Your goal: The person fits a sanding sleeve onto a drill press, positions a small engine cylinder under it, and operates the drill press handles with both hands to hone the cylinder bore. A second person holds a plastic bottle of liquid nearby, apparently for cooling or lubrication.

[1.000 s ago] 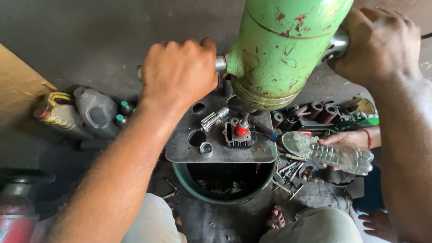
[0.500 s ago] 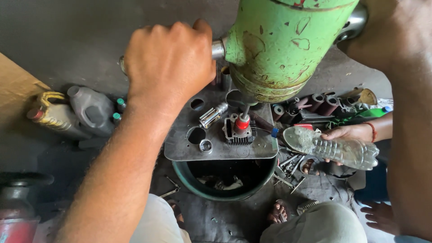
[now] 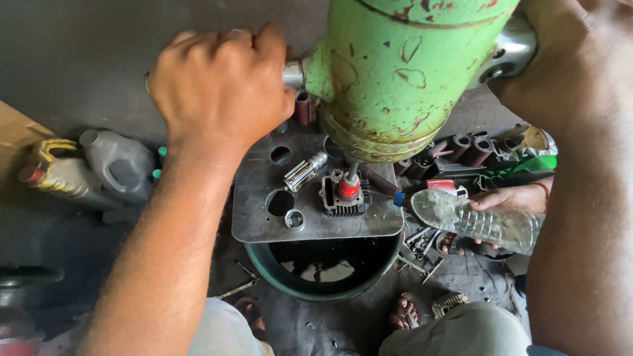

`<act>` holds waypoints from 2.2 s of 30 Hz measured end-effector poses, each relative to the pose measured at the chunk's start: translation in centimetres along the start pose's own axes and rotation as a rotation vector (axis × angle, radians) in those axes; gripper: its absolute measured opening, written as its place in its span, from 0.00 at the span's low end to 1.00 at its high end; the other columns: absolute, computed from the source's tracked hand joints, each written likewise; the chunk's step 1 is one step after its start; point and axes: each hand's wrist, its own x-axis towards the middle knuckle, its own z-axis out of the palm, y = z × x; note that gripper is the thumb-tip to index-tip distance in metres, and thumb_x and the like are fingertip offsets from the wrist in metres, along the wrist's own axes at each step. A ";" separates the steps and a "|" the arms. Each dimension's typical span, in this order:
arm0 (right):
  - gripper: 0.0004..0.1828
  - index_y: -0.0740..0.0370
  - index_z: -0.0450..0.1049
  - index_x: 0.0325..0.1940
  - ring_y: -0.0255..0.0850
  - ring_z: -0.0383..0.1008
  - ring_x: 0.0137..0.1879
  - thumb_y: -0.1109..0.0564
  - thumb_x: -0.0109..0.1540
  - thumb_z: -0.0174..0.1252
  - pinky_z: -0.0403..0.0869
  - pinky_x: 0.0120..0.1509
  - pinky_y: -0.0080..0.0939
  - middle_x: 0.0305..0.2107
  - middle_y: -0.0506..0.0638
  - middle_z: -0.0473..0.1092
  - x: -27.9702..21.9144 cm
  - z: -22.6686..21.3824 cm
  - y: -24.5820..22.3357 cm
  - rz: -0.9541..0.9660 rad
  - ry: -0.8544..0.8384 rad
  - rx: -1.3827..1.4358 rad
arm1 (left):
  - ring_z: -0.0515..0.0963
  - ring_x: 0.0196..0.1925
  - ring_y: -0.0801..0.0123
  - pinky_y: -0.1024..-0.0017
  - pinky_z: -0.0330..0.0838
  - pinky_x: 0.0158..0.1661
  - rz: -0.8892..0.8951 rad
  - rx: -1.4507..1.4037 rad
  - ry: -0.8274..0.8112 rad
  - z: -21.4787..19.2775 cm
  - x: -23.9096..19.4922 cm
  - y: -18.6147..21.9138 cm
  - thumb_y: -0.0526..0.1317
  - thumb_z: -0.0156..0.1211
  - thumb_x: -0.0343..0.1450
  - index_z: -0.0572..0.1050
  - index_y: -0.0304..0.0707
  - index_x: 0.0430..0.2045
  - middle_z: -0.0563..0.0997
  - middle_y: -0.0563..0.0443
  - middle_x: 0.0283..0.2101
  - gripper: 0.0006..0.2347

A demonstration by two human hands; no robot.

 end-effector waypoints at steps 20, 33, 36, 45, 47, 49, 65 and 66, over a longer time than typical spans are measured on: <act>0.21 0.54 0.75 0.41 0.47 0.78 0.44 0.60 0.44 0.70 0.75 0.49 0.50 0.34 0.47 0.75 -1.4 3.4 -1.0 -0.021 0.100 0.084 | 0.78 0.19 0.66 0.68 0.73 0.25 -0.050 0.057 -0.106 0.5 -2.5 1.2 0.43 0.67 0.66 0.75 0.48 0.14 0.78 0.53 0.19 0.09; 0.17 0.54 0.74 0.38 0.44 0.77 0.44 0.60 0.48 0.68 0.75 0.51 0.47 0.33 0.46 0.73 -3.3 5.0 -1.3 0.001 0.064 0.029 | 0.80 0.20 0.61 0.64 0.75 0.28 -0.058 -0.079 -0.107 2.4 -4.4 1.9 0.38 0.62 0.58 0.74 0.47 0.16 0.78 0.53 0.19 0.03; 0.18 0.55 0.74 0.38 0.45 0.77 0.44 0.60 0.45 0.67 0.75 0.50 0.48 0.33 0.46 0.73 -3.3 5.4 -1.3 -0.012 0.065 0.042 | 0.80 0.20 0.61 0.64 0.74 0.28 -0.070 -0.068 -0.097 2.3 -4.8 2.3 0.38 0.63 0.58 0.74 0.48 0.16 0.78 0.53 0.19 0.03; 0.21 0.56 0.74 0.39 0.47 0.78 0.46 0.59 0.43 0.68 0.75 0.52 0.49 0.35 0.47 0.74 -3.3 7.6 -0.4 -0.049 0.011 0.080 | 0.81 0.20 0.61 0.64 0.75 0.27 -0.118 -0.037 -0.228 1.3 -5.4 4.3 0.40 0.64 0.58 0.77 0.46 0.20 0.79 0.52 0.19 0.04; 0.23 0.56 0.74 0.40 0.48 0.78 0.47 0.59 0.41 0.69 0.75 0.53 0.50 0.36 0.48 0.75 -3.0 7.5 -0.5 -0.065 0.024 0.113 | 0.81 0.20 0.61 0.64 0.76 0.28 -0.125 -0.049 -0.266 1.0 -5.2 4.4 0.39 0.64 0.59 0.78 0.45 0.21 0.80 0.51 0.19 0.03; 0.20 0.56 0.74 0.39 0.49 0.78 0.46 0.59 0.44 0.69 0.75 0.52 0.50 0.35 0.49 0.75 -2.8 7.5 -0.4 -0.067 -0.034 0.123 | 0.83 0.19 0.57 0.60 0.78 0.27 -0.197 -0.077 -0.409 0.5 -4.6 4.6 0.42 0.65 0.59 0.78 0.44 0.21 0.81 0.48 0.19 0.05; 0.20 0.56 0.75 0.43 0.51 0.79 0.48 0.55 0.48 0.68 0.77 0.54 0.52 0.38 0.52 0.77 -0.4 3.4 0.1 -0.017 -0.106 0.035 | 0.84 0.21 0.51 0.56 0.79 0.26 -0.131 -0.053 -0.423 0.0 -1.3 1.8 0.43 0.65 0.63 0.79 0.43 0.22 0.82 0.43 0.19 0.06; 0.19 0.56 0.75 0.43 0.50 0.79 0.49 0.55 0.49 0.68 0.77 0.55 0.53 0.38 0.51 0.77 -0.4 3.4 0.3 -0.019 -0.104 0.029 | 0.84 0.21 0.50 0.55 0.79 0.26 -0.140 -0.069 -0.427 -0.3 -1.0 1.8 0.46 0.66 0.63 0.79 0.43 0.21 0.82 0.42 0.19 0.08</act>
